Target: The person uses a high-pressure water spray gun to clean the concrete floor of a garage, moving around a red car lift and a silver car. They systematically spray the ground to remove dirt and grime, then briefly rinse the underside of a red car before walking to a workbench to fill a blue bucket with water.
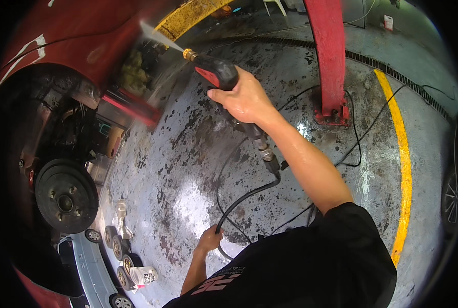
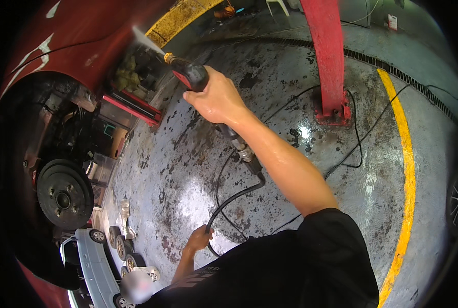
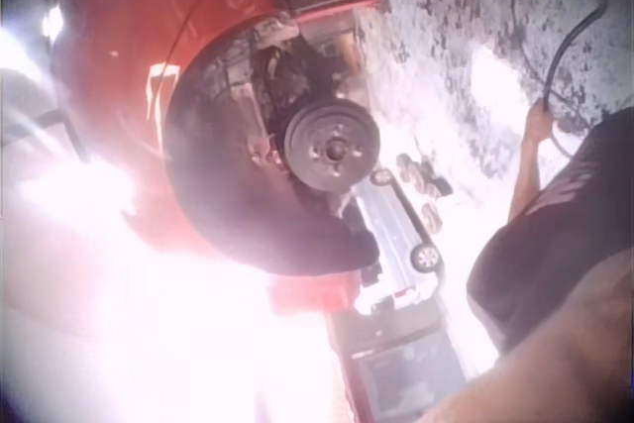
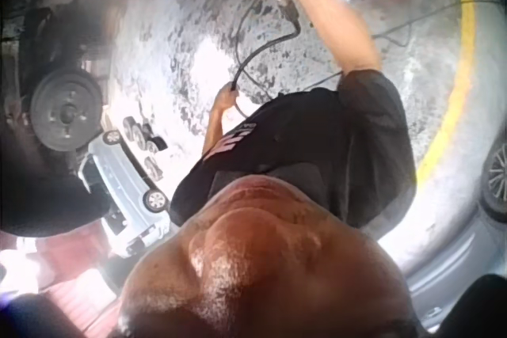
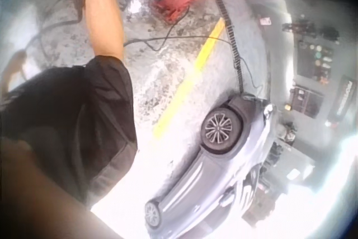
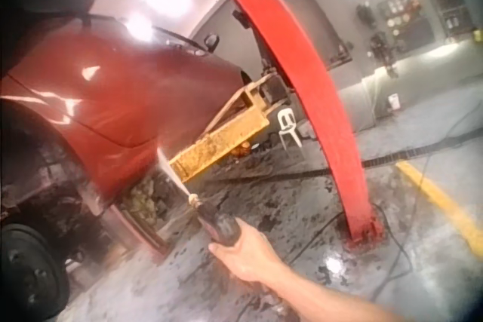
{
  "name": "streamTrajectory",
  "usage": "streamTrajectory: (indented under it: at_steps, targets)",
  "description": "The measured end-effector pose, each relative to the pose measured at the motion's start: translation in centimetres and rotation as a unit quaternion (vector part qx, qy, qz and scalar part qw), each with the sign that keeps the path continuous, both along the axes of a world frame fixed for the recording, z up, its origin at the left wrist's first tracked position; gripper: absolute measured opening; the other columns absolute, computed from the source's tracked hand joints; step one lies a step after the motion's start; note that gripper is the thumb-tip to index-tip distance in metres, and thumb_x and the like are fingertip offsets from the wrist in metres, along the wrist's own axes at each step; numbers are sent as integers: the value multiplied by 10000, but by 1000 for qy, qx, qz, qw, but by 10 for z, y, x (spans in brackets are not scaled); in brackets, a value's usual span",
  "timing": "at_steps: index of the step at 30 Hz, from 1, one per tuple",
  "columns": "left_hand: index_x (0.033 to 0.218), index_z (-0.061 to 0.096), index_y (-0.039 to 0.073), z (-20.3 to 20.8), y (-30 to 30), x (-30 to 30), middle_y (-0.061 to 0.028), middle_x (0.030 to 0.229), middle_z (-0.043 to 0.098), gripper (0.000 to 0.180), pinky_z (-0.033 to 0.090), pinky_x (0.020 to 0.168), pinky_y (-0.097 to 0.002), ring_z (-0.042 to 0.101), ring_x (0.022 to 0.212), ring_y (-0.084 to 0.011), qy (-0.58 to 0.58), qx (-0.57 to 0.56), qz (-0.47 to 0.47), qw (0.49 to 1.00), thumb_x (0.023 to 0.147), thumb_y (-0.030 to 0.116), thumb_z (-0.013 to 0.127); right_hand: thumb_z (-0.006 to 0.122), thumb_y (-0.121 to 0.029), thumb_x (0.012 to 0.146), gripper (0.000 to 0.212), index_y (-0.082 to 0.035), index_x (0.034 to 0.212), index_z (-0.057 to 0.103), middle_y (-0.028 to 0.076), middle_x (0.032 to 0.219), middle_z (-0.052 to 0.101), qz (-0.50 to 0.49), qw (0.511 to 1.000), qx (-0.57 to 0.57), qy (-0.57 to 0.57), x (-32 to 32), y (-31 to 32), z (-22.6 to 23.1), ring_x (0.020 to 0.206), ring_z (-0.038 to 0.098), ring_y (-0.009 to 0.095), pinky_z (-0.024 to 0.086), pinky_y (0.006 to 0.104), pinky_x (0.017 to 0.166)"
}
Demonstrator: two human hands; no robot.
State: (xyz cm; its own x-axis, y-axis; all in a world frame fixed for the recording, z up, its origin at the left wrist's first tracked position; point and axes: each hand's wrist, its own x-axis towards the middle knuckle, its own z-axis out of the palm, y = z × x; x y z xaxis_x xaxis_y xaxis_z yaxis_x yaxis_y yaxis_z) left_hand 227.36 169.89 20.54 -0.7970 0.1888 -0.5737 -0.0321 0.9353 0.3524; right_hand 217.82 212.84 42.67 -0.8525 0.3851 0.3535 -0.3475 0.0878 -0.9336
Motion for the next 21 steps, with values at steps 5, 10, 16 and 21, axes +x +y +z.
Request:
streamTrajectory:
  at_steps: [5,10,16,21]
  targets:
    - [1065,685,61,-8,-2,20,-169,918,723,254,523,780,-403,694,874,-317,3,6,7,1000,873,200,595,713,-109,764,388,-22,1129,614,123,913,685,126,991,15,34,10,2,-19,838,644,209,505,331,806]
    - [1042,717,89,-18,30,21,-187,943,724,250,524,822,-417,692,930,-345,-35,-40,19,998,856,203,595,682,50,767,445,10,1204,605,61,1024,695,226,965,-133,-14,-10,49,-91,926,656,153,523,314,852]
    - [1083,725,118,-16,74,3,-220,1036,718,312,521,915,-452,675,1033,-388,-12,-78,29,996,823,149,556,663,104,777,357,20,1124,657,50,992,711,196,952,-230,-46,-65,104,-148,888,674,141,553,303,840]
    - [1056,718,118,-3,102,-46,-221,1055,715,294,522,917,-459,666,1050,-403,12,-97,86,991,824,151,540,665,93,780,244,26,1014,676,49,916,707,156,957,-244,2,-131,121,-173,839,667,141,555,297,794]
